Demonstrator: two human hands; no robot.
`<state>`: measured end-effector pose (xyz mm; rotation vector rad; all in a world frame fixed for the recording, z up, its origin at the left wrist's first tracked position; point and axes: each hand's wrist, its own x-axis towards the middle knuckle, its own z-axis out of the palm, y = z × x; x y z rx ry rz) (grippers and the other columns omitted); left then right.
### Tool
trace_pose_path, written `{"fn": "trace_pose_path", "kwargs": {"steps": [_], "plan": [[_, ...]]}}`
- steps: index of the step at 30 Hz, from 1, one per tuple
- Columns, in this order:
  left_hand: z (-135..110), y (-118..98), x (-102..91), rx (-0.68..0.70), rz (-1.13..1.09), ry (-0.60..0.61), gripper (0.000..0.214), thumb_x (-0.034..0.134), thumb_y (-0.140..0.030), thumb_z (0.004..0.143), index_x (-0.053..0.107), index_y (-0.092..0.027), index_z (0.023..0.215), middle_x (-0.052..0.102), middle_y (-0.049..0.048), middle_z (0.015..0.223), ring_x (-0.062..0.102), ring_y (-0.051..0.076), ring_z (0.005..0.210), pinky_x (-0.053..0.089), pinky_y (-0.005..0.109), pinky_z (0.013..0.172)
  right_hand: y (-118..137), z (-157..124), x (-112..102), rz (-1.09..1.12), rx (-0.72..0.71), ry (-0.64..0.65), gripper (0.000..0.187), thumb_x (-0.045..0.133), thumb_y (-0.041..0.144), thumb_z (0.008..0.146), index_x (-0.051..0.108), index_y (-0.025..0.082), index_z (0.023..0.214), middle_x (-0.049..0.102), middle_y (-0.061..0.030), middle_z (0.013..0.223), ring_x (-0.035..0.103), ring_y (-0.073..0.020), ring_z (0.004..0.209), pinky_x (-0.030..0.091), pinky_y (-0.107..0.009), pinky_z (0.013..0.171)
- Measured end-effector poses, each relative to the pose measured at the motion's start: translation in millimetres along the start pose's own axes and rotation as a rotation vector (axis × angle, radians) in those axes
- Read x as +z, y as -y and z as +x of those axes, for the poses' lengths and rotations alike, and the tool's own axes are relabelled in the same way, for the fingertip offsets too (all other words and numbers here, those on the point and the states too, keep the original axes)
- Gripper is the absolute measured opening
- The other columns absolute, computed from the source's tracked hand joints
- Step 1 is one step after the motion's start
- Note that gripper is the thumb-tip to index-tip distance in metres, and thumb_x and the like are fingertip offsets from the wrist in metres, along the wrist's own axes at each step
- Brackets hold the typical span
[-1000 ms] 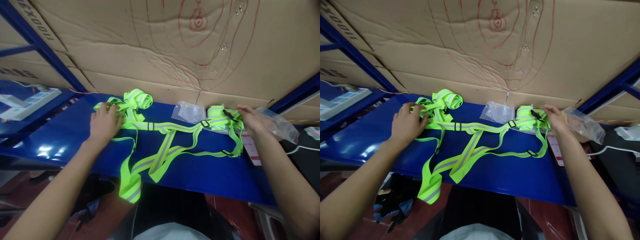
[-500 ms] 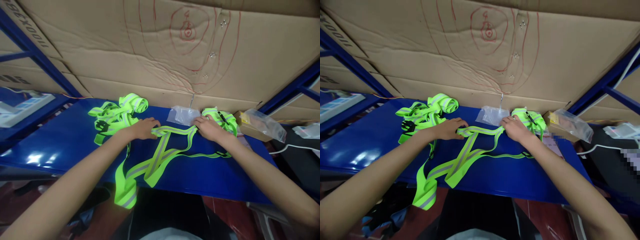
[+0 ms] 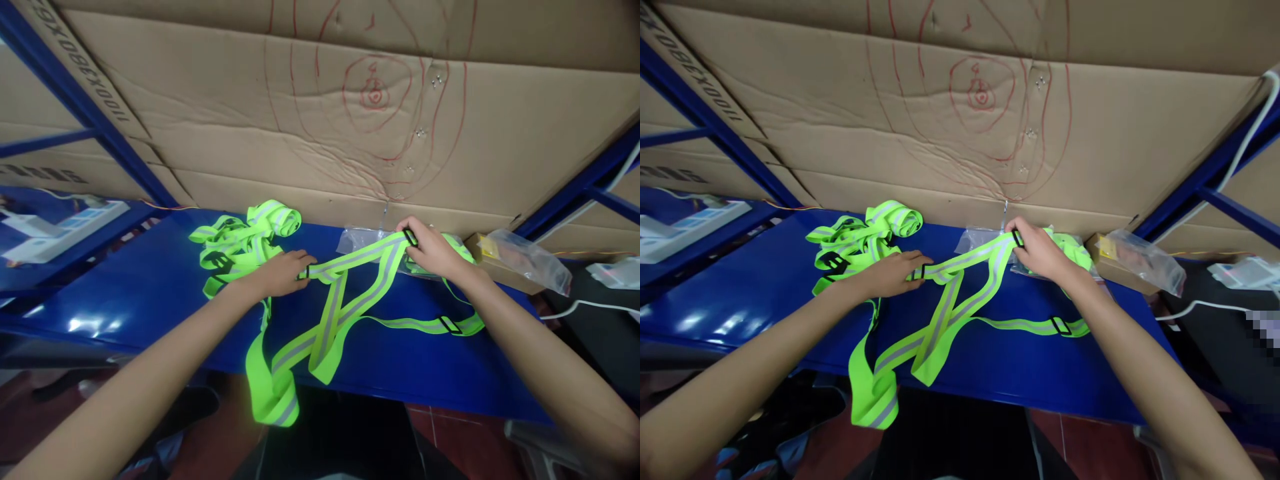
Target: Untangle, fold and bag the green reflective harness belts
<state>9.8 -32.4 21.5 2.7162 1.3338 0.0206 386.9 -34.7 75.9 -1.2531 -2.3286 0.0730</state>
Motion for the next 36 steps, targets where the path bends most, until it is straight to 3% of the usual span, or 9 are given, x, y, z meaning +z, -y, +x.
{"fn": "trace_pose_path", "kwargs": {"steps": [5, 14, 23, 30, 36], "plan": [[-8.5, 15.0, -1.9, -0.002, -0.059, -0.079, 0.044, 0.051, -0.032, 0.096, 0.06, -0.018, 0.136, 0.062, 0.0139, 0.129, 0.071, 0.026, 0.102, 0.056, 0.039, 0.093, -1.4, -0.3, -4.0, 0.055, -0.007, -0.018, 0.043, 0.064, 0.014, 0.075, 0.061, 0.024, 0.116, 0.074, -0.0073, 0.113, 0.071, -0.0285, 0.1, 0.055, -0.041, 0.087], [-23.2, 42.5, -10.9, -0.036, -0.136, -0.263, 0.047, 0.047, -0.047, 0.098, 0.056, -0.019, 0.136, 0.058, 0.0147, 0.133, 0.064, 0.032, 0.116, 0.052, 0.047, 0.105, -11.9, -8.8, 0.7, 0.082, 0.007, 0.025, 0.052, 0.074, 0.017, 0.079, 0.064, 0.027, 0.129, 0.074, -0.0074, 0.126, 0.072, -0.0292, 0.113, 0.057, -0.045, 0.099], [-33.7, 21.7, -16.0, -0.045, -0.206, -0.381, 0.046, 0.047, -0.043, 0.104, 0.048, -0.019, 0.143, 0.057, 0.0144, 0.138, 0.059, 0.028, 0.125, 0.047, 0.043, 0.113, -18.0, -15.5, 3.5, 0.082, 0.011, 0.134, 0.047, 0.074, 0.04, 0.088, 0.065, 0.025, 0.131, 0.073, -0.0102, 0.129, 0.071, -0.0319, 0.115, 0.056, -0.05, 0.101], [-34.2, 31.2, -2.3, -0.054, -0.256, -0.302, 0.057, 0.052, -0.051, 0.103, 0.044, -0.021, 0.151, 0.057, 0.0147, 0.147, 0.059, 0.03, 0.133, 0.046, 0.044, 0.115, -23.5, -15.2, 16.2, 0.073, 0.018, 0.181, 0.044, 0.073, 0.038, 0.09, 0.066, 0.024, 0.131, 0.074, -0.0112, 0.128, 0.071, -0.0326, 0.116, 0.055, -0.051, 0.103], [-47.1, 37.3, -5.3, -0.141, -0.306, -0.279, 0.078, 0.064, -0.073, 0.088, 0.051, -0.02, 0.144, 0.064, 0.0151, 0.143, 0.067, 0.033, 0.124, 0.054, 0.046, 0.107, -29.3, -17.4, 12.1, 0.092, 0.049, 0.187, 0.049, 0.074, 0.044, 0.09, 0.064, 0.025, 0.134, 0.072, -0.0089, 0.134, 0.071, -0.0307, 0.12, 0.055, -0.048, 0.104]]}}
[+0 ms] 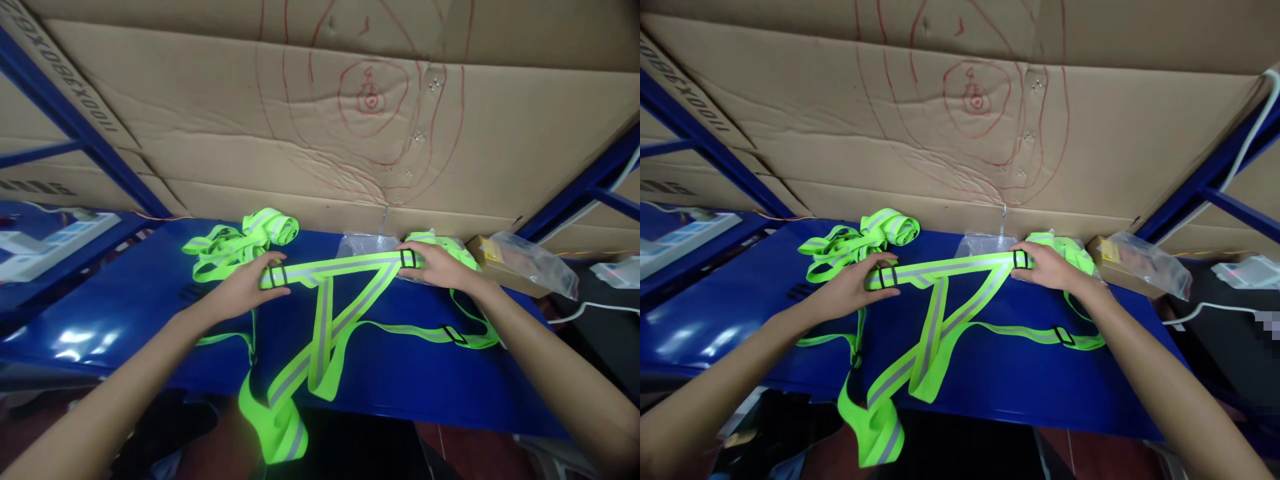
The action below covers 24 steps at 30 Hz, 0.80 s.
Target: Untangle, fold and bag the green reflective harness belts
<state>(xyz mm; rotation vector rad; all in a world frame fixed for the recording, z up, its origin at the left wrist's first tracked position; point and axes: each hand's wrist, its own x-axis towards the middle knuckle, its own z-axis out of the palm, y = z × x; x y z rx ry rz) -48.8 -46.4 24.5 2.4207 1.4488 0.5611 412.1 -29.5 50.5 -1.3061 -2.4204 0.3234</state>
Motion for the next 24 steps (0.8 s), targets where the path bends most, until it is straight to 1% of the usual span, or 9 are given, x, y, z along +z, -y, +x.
{"fn": "trace_pose_path", "kwargs": {"steps": [2, 5, 7, 9, 12, 14, 18, 21, 24], "plan": [[-5.2, -3.6, -8.7, -0.003, -0.025, 0.011, 0.075, 0.065, -0.074, 0.087, 0.055, -0.022, 0.141, 0.066, 0.0123, 0.142, 0.066, 0.032, 0.128, 0.052, 0.046, 0.111, -1.0, -2.4, -3.1, 0.012, 0.018, 0.003, 0.052, 0.075, 0.047, 0.089, 0.064, 0.026, 0.135, 0.072, -0.0082, 0.135, 0.07, -0.0309, 0.121, 0.056, -0.048, 0.104], [-14.6, -14.2, -26.6, 0.026, -0.039, 0.033, 0.065, 0.063, -0.066, 0.092, 0.057, -0.027, 0.144, 0.066, 0.0084, 0.144, 0.066, 0.03, 0.129, 0.051, 0.046, 0.114, -0.5, -8.0, -8.9, 0.034, 0.046, 0.009, 0.053, 0.076, 0.053, 0.088, 0.065, 0.027, 0.132, 0.074, -0.0074, 0.132, 0.072, -0.0321, 0.117, 0.058, -0.048, 0.099], [-21.5, -22.6, -37.1, 0.068, 0.0, 0.04, 0.063, 0.06, -0.061, 0.096, 0.053, -0.03, 0.151, 0.066, 0.0087, 0.145, 0.067, 0.031, 0.127, 0.053, 0.047, 0.112, 0.0, -12.7, -13.0, 0.054, 0.065, 0.02, 0.052, 0.076, 0.056, 0.088, 0.066, 0.027, 0.13, 0.075, -0.0065, 0.129, 0.073, -0.0326, 0.114, 0.059, -0.048, 0.096], [-28.0, -30.2, -42.3, 0.117, 0.074, 0.054, 0.067, 0.054, -0.06, 0.1, 0.045, -0.03, 0.159, 0.065, 0.0112, 0.145, 0.067, 0.033, 0.128, 0.054, 0.05, 0.112, -0.3, -17.2, -16.0, 0.068, 0.09, 0.026, 0.053, 0.076, 0.059, 0.087, 0.066, 0.028, 0.129, 0.076, -0.0054, 0.127, 0.074, -0.0327, 0.111, 0.059, -0.048, 0.095], [-34.8, -37.8, -38.1, 0.157, 0.214, 0.091, 0.07, 0.044, -0.063, 0.103, 0.036, -0.031, 0.165, 0.066, 0.0147, 0.138, 0.071, 0.034, 0.119, 0.061, 0.049, 0.101, -2.1, -20.6, -16.3, 0.062, 0.118, 0.008, 0.054, 0.077, 0.059, 0.085, 0.067, 0.03, 0.129, 0.076, -0.0045, 0.126, 0.074, -0.0335, 0.11, 0.059, -0.049, 0.096], [-37.2, -39.9, -31.4, 0.157, 0.333, 0.094, 0.07, 0.039, -0.066, 0.104, 0.039, -0.032, 0.164, 0.069, 0.0154, 0.13, 0.074, 0.034, 0.108, 0.065, 0.048, 0.089, -2.6, -20.7, -14.1, 0.056, 0.128, -0.004, 0.053, 0.077, 0.059, 0.085, 0.067, 0.03, 0.128, 0.077, -0.0042, 0.125, 0.074, -0.0337, 0.11, 0.059, -0.05, 0.097], [-40.1, -38.3, -23.4, 0.14, 0.517, 0.064, 0.069, 0.034, -0.069, 0.104, 0.046, -0.031, 0.16, 0.073, 0.0154, 0.123, 0.077, 0.036, 0.097, 0.066, 0.049, 0.075, 1.1, -21.1, -9.9, 0.092, 0.135, 0.002, 0.052, 0.077, 0.058, 0.085, 0.067, 0.03, 0.127, 0.075, -0.0038, 0.128, 0.072, -0.033, 0.116, 0.057, -0.049, 0.102], [-42.8, -36.3, -25.2, 0.133, 0.547, 0.004, 0.068, 0.038, -0.07, 0.102, 0.052, -0.031, 0.156, 0.075, 0.0148, 0.124, 0.079, 0.037, 0.091, 0.065, 0.049, 0.068, 5.8, -24.7, -9.8, 0.141, 0.118, 0.034, 0.051, 0.077, 0.059, 0.085, 0.066, 0.031, 0.127, 0.074, -0.003, 0.13, 0.071, -0.0319, 0.119, 0.057, -0.048, 0.103], [-45.3, -38.7, -32.3, 0.172, 0.466, -0.027, 0.066, 0.042, -0.071, 0.101, 0.049, -0.035, 0.157, 0.076, 0.0117, 0.127, 0.079, 0.035, 0.094, 0.065, 0.047, 0.072, 10.4, -28.7, -12.1, 0.175, 0.128, 0.031, 0.052, 0.078, 0.061, 0.084, 0.068, 0.031, 0.126, 0.075, -0.0037, 0.127, 0.072, -0.032, 0.116, 0.057, -0.048, 0.102]]}}
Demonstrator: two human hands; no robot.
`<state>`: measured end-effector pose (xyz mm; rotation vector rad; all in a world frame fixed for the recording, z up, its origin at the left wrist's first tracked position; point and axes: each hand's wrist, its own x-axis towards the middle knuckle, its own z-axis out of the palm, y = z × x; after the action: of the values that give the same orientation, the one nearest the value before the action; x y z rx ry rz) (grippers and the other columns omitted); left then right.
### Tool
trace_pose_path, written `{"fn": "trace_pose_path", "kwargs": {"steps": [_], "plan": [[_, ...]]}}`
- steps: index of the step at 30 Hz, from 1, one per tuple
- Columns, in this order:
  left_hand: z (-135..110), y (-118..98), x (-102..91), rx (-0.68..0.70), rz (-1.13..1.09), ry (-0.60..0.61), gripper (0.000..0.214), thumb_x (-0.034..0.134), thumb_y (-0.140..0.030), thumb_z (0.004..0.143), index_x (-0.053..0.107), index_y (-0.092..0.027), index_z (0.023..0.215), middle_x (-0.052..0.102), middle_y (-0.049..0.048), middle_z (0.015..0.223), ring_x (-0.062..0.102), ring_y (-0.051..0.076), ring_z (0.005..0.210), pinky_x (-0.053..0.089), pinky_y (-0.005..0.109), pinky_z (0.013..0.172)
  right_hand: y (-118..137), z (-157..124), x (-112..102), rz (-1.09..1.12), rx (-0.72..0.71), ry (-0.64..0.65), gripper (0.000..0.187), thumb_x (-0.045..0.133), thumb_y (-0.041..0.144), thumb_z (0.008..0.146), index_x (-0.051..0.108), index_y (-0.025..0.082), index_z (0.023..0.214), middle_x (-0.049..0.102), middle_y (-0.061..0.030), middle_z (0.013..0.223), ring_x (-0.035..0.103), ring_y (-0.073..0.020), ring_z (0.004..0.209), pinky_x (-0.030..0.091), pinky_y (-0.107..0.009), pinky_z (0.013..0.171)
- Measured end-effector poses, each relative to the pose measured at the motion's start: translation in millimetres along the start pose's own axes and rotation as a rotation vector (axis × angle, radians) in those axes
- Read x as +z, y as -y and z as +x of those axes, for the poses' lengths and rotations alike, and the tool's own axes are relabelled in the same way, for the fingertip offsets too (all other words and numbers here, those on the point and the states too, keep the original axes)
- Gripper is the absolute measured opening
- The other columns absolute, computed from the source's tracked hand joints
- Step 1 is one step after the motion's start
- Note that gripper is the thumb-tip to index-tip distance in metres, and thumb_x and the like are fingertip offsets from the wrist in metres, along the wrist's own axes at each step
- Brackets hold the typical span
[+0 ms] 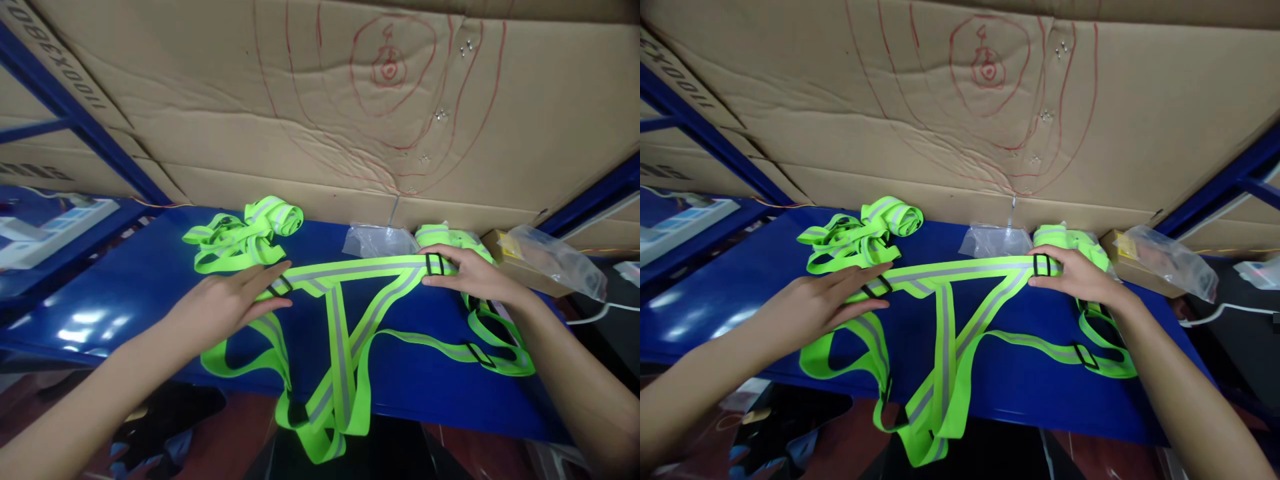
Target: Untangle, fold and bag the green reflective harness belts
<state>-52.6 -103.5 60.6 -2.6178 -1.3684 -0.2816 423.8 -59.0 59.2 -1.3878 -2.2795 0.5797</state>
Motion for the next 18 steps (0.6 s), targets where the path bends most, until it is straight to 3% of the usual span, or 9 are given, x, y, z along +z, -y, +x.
{"fn": "trace_pose_path", "kwargs": {"steps": [3, 5, 8, 11, 14, 18], "plan": [[1.6, -0.3, -12.9, 0.017, -0.06, -0.065, 0.067, 0.038, -0.071, 0.103, 0.047, -0.033, 0.157, 0.077, 0.0097, 0.124, 0.08, 0.032, 0.096, 0.064, 0.043, 0.074, 7.2, -1.3, -4.6, 0.011, -0.001, -0.078, 0.052, 0.078, 0.062, 0.083, 0.07, 0.03, 0.123, 0.076, -0.0051, 0.123, 0.072, -0.0334, 0.113, 0.057, -0.051, 0.102], [5.3, 0.8, -24.1, 0.001, -0.049, -0.103, 0.07, 0.041, -0.076, 0.099, 0.054, -0.03, 0.15, 0.078, 0.0089, 0.12, 0.079, 0.032, 0.097, 0.063, 0.041, 0.072, 15.4, -0.3, -10.9, 0.042, -0.01, -0.123, 0.051, 0.079, 0.061, 0.081, 0.07, 0.031, 0.121, 0.076, -0.0049, 0.121, 0.072, -0.0333, 0.111, 0.058, -0.051, 0.099], [12.4, 5.8, -47.6, -0.056, -0.106, -0.117, 0.065, 0.048, -0.079, 0.093, 0.069, -0.029, 0.128, 0.08, 0.005, 0.11, 0.078, 0.027, 0.091, 0.06, 0.037, 0.074, 34.3, 1.5, -26.7, 0.178, 0.022, -0.148, 0.05, 0.084, 0.058, 0.078, 0.07, 0.032, 0.119, 0.076, -0.0042, 0.11, 0.072, -0.0291, 0.096, 0.062, -0.045, 0.084], [16.4, 10.8, -81.4, -0.157, -0.294, -0.127, 0.048, 0.056, -0.067, 0.091, 0.069, -0.026, 0.114, 0.076, 0.0004, 0.095, 0.069, 0.017, 0.077, 0.054, 0.027, 0.069, 61.2, 1.9, -47.9, 0.399, 0.037, -0.174, 0.05, 0.089, 0.049, 0.075, 0.069, 0.032, 0.117, 0.071, -0.0019, 0.095, 0.068, -0.0233, 0.081, 0.058, -0.037, 0.069], [17.2, 7.9, -120.2, -0.237, -0.533, -0.136, 0.053, 0.067, -0.061, 0.082, 0.061, -0.024, 0.12, 0.071, -0.0015, 0.098, 0.067, 0.014, 0.081, 0.053, 0.022, 0.069, 94.3, 2.8, -69.2, 0.66, -0.038, -0.248, 0.043, 0.091, 0.035, 0.07, 0.069, 0.029, 0.107, 0.066, 0.001, 0.09, 0.062, -0.0173, 0.074, 0.053, -0.031, 0.065], [24.8, -13.8, -164.7, -0.22, -0.677, -0.231, 0.058, 0.062, -0.056, 0.083, 0.053, -0.025, 0.131, 0.069, -0.0031, 0.101, 0.074, 0.016, 0.086, 0.055, 0.026, 0.073, 138.7, 8.2, -91.6, 0.879, -0.161, -0.318, 0.035, 0.083, 0.025, 0.066, 0.068, 0.025, 0.097, 0.06, 0.0043, 0.084, 0.056, -0.012, 0.069, 0.046, -0.026, 0.062]]}}
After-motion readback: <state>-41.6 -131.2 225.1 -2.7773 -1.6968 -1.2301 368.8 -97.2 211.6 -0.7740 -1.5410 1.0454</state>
